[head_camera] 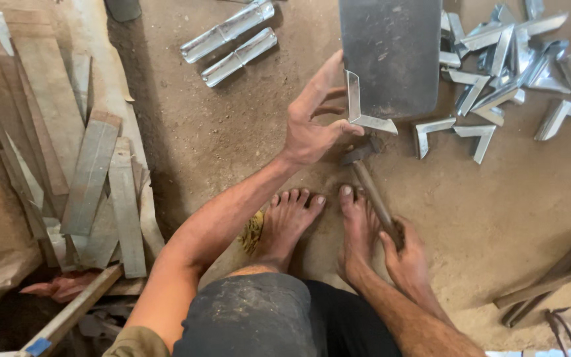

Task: The person sits on the ground and hammers galvanized metal angle pieces against a flat steel block, straightening and shaping them one at a time with a hammer, then sets finished pieces aside with a growing pile of completed angles.

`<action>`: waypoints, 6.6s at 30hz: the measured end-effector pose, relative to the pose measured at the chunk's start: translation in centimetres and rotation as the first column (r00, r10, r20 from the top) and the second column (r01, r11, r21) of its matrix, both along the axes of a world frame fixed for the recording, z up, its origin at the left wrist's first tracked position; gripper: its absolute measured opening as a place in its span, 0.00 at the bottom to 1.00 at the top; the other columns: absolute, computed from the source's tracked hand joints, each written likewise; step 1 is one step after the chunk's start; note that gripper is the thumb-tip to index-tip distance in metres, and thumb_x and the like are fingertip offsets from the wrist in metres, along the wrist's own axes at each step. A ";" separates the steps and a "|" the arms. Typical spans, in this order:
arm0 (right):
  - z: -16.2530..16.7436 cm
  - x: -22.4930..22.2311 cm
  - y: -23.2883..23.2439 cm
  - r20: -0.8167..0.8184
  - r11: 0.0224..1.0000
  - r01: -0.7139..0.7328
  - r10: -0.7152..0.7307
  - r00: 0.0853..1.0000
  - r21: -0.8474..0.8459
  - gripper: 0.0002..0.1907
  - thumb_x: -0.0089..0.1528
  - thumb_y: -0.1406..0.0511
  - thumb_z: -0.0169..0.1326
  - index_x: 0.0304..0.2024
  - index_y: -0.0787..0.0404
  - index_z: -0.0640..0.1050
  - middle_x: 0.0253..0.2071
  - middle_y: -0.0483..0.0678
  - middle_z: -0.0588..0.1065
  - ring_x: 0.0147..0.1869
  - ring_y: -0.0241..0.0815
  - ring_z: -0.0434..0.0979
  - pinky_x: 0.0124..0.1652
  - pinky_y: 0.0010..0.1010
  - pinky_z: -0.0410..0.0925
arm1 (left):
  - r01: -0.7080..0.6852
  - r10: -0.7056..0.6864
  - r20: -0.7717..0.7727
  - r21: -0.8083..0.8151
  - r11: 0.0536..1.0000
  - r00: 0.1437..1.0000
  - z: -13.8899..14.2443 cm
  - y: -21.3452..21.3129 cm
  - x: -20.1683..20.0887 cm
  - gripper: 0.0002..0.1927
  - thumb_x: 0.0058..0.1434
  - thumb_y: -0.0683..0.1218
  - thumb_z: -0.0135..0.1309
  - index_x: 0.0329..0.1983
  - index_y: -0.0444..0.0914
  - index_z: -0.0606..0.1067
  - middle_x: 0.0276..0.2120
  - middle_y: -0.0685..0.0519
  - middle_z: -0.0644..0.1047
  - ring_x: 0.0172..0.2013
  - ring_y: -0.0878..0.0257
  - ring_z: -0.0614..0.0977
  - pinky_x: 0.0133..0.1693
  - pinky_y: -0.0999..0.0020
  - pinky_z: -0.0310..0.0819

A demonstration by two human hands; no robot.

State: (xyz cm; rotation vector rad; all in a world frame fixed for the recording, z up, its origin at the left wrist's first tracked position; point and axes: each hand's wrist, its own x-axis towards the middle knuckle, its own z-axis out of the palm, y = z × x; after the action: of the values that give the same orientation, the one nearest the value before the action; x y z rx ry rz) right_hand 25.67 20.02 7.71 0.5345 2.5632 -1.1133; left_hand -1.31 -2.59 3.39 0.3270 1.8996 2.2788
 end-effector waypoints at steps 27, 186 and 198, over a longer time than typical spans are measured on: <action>8.0 -9.7 0.2 -0.267 0.993 -0.099 0.111 0.957 0.059 0.23 0.70 0.72 0.57 0.68 0.62 0.73 0.38 0.51 0.80 0.35 0.33 0.79 0.37 0.24 0.71 | -0.096 0.017 -0.353 -0.206 0.974 0.935 -0.4 -0.3 -0.3 0.55 0.51 0.47 0.76 0.79 0.51 0.58 0.73 0.54 0.60 0.67 0.58 0.72 0.63 0.63 0.78; 10.1 -11.7 2.0 -0.341 0.991 -0.053 0.093 0.936 0.123 0.24 0.70 0.71 0.61 0.68 0.61 0.70 0.36 0.49 0.78 0.27 0.27 0.71 0.26 0.19 0.64 | -0.228 0.225 -0.067 -0.048 0.972 0.972 0.9 1.4 4.9 0.27 0.58 0.45 0.65 0.62 0.39 0.74 0.77 0.38 0.55 0.74 0.48 0.62 0.66 0.60 0.74; 10.9 -11.0 1.4 -0.343 0.970 -0.136 0.200 0.918 0.203 0.21 0.67 0.71 0.66 0.61 0.63 0.75 0.48 0.56 0.81 0.44 0.37 0.83 0.39 0.25 0.74 | -0.220 0.187 0.151 0.246 0.944 0.971 0.1 4.7 4.4 0.28 0.67 0.32 0.57 0.69 0.40 0.70 0.76 0.35 0.57 0.57 0.57 0.81 0.51 0.68 0.86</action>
State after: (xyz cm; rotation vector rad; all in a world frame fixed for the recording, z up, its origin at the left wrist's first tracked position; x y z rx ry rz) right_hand 14.71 21.39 18.65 0.1458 2.9773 -1.0095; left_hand 3.05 2.11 3.44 0.0138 1.6413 2.6225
